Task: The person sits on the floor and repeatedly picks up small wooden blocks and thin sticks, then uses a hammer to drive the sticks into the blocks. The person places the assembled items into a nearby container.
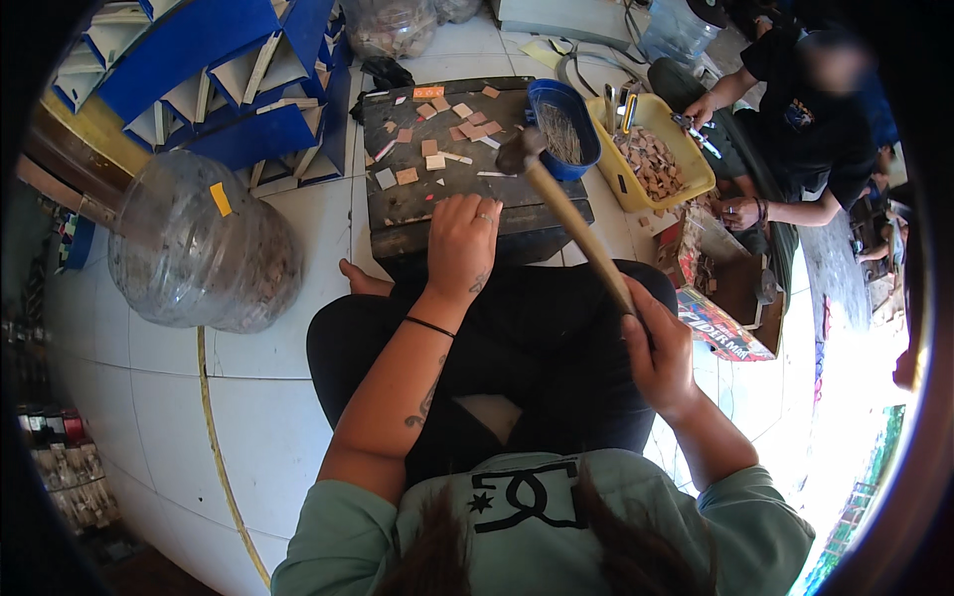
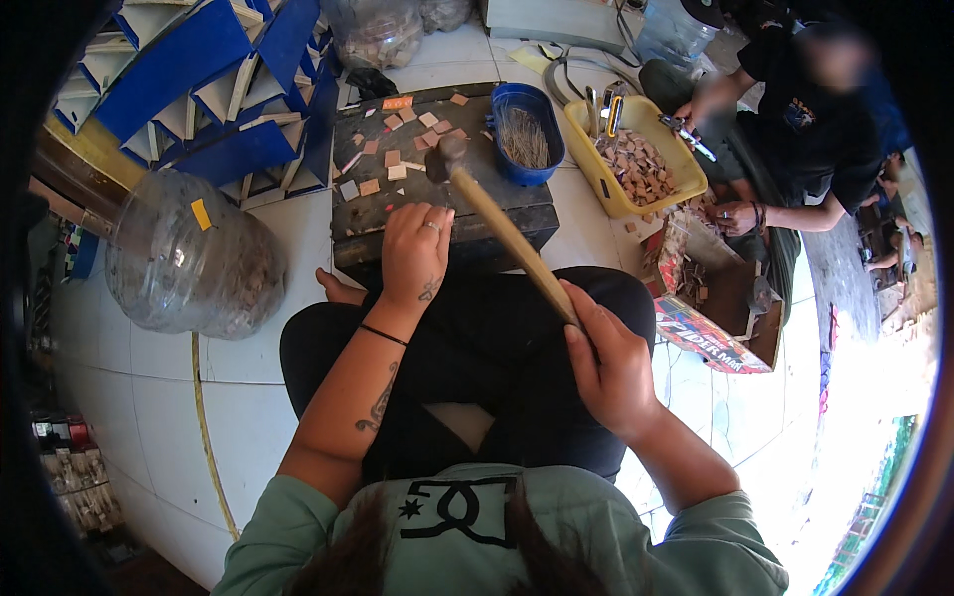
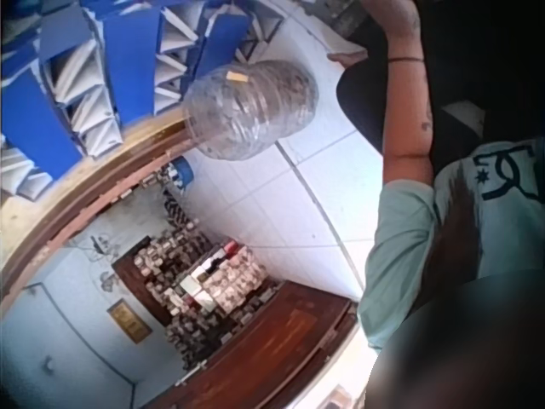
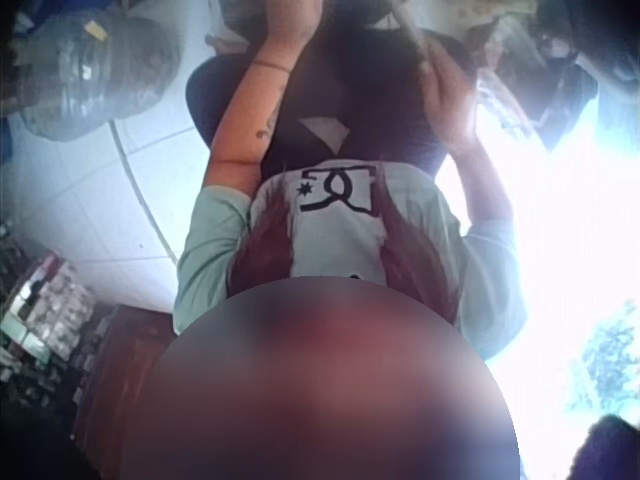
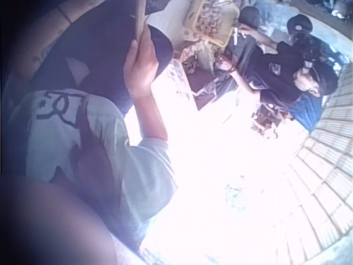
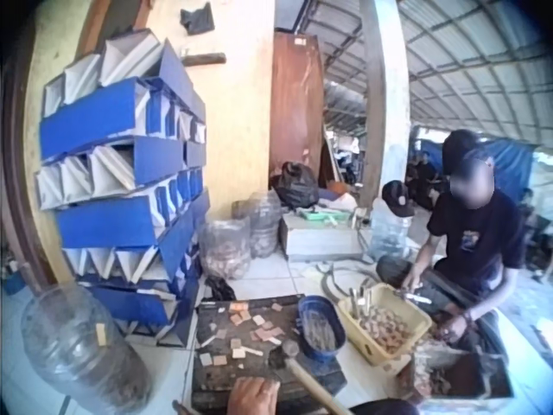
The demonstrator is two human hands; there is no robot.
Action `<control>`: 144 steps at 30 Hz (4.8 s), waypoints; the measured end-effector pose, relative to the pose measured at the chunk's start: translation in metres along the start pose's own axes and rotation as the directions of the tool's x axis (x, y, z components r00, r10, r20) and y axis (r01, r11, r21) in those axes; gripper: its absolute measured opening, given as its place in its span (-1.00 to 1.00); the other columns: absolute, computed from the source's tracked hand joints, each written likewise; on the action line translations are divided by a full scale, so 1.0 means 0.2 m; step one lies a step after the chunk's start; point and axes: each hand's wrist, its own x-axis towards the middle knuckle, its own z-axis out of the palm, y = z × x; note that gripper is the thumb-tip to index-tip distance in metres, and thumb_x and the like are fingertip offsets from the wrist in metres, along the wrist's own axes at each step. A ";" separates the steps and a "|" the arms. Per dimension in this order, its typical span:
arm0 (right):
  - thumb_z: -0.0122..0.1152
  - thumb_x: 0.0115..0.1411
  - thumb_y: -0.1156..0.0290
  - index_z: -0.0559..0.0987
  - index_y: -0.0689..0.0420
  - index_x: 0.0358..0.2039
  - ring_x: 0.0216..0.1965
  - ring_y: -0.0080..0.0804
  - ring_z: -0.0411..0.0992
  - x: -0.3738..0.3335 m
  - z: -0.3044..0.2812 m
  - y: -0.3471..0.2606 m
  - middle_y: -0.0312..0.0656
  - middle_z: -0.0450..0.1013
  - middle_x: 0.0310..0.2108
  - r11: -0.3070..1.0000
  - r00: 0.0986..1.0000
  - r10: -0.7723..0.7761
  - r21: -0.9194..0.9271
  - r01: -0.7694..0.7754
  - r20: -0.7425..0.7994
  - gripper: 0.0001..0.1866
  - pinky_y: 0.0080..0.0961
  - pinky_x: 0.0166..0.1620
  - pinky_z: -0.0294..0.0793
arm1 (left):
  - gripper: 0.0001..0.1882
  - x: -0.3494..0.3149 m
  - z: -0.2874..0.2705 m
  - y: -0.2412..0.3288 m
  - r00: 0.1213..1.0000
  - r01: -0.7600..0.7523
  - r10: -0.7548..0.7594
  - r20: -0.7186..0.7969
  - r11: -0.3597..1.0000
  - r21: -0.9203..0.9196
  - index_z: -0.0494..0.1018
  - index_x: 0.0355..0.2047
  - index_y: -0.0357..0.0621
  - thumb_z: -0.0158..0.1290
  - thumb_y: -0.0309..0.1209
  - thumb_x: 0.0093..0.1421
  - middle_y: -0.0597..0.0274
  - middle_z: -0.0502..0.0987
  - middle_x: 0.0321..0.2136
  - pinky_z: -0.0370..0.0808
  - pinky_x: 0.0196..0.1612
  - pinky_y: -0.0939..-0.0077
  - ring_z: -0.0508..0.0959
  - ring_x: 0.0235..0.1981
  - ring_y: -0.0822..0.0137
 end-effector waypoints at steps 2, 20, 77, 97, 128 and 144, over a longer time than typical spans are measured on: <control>0.07 0.28 0.55 0.40 0.21 0.17 -0.38 -0.08 0.50 0.00 0.00 0.00 0.06 0.48 -0.35 0.999 0.997 0.030 -0.041 -0.027 0.075 -0.57 -0.37 -0.25 0.48 | -0.86 0.00 0.00 0.00 1.000 0.005 -0.005 0.011 1.000 0.020 0.43 -0.51 -0.26 0.10 -0.50 0.18 0.12 0.38 -0.55 0.37 -0.29 0.22 0.43 -0.44 0.08; 0.20 0.19 0.44 0.49 -0.01 0.11 -0.47 -0.16 0.46 0.19 0.20 0.25 -0.14 0.43 -0.42 0.966 0.989 0.014 -0.253 -0.051 -0.144 -0.57 -0.32 -0.39 0.45 | -0.90 -0.01 -0.03 -0.02 0.980 0.201 -0.192 0.060 0.955 -0.219 0.57 -0.41 -0.25 0.12 -0.47 0.17 0.14 0.50 -0.47 0.42 -0.21 0.24 0.49 -0.36 0.09; 0.26 0.01 0.35 0.61 0.18 -0.48 -0.55 -0.53 0.56 1.47 0.18 0.56 -0.23 0.58 -0.57 0.919 0.921 0.381 0.079 -0.387 0.080 -0.84 -0.54 -0.45 0.54 | -0.90 0.26 -0.09 -0.24 0.798 0.599 -0.526 0.294 0.748 -0.286 0.55 -0.35 -0.23 0.15 -0.52 0.10 0.19 0.57 -0.45 0.49 -0.34 0.46 0.56 -0.50 0.35; 0.22 0.14 0.66 0.46 0.22 -0.07 -0.38 -0.50 0.56 1.16 0.24 0.50 -0.17 0.58 -0.38 0.920 0.997 -0.014 0.392 -0.017 0.076 -0.68 -0.56 -0.27 0.55 | -0.80 -0.01 -0.11 -0.09 0.977 0.203 -0.179 0.115 0.946 -0.252 0.51 -0.30 -0.11 0.21 -0.54 0.02 0.24 0.56 -0.41 0.41 -0.07 0.25 0.54 -0.32 0.16; 0.32 0.14 0.58 0.61 0.30 -0.36 -0.41 -0.69 0.52 0.69 0.58 0.22 -0.23 0.60 -0.46 0.874 0.999 0.020 0.485 -0.035 0.035 -0.92 -0.67 -0.32 0.53 | -0.88 -0.01 -0.12 -0.10 0.941 0.319 -0.275 0.197 0.915 -0.249 0.54 -0.47 -0.07 0.28 -0.42 -0.02 0.36 0.57 -0.49 0.36 -0.17 0.31 0.49 -0.37 0.24; 0.31 0.13 0.55 0.61 0.30 -0.39 -0.47 -0.61 0.54 0.73 0.55 0.19 -0.17 0.58 -0.51 0.925 0.996 -0.051 0.381 0.019 0.074 -0.92 -0.61 -0.38 0.51 | -0.88 0.00 -0.11 -0.10 0.952 0.296 -0.262 0.160 0.922 -0.250 0.55 -0.48 -0.06 0.28 -0.42 -0.03 0.38 0.55 -0.52 0.36 -0.16 0.33 0.50 -0.37 0.26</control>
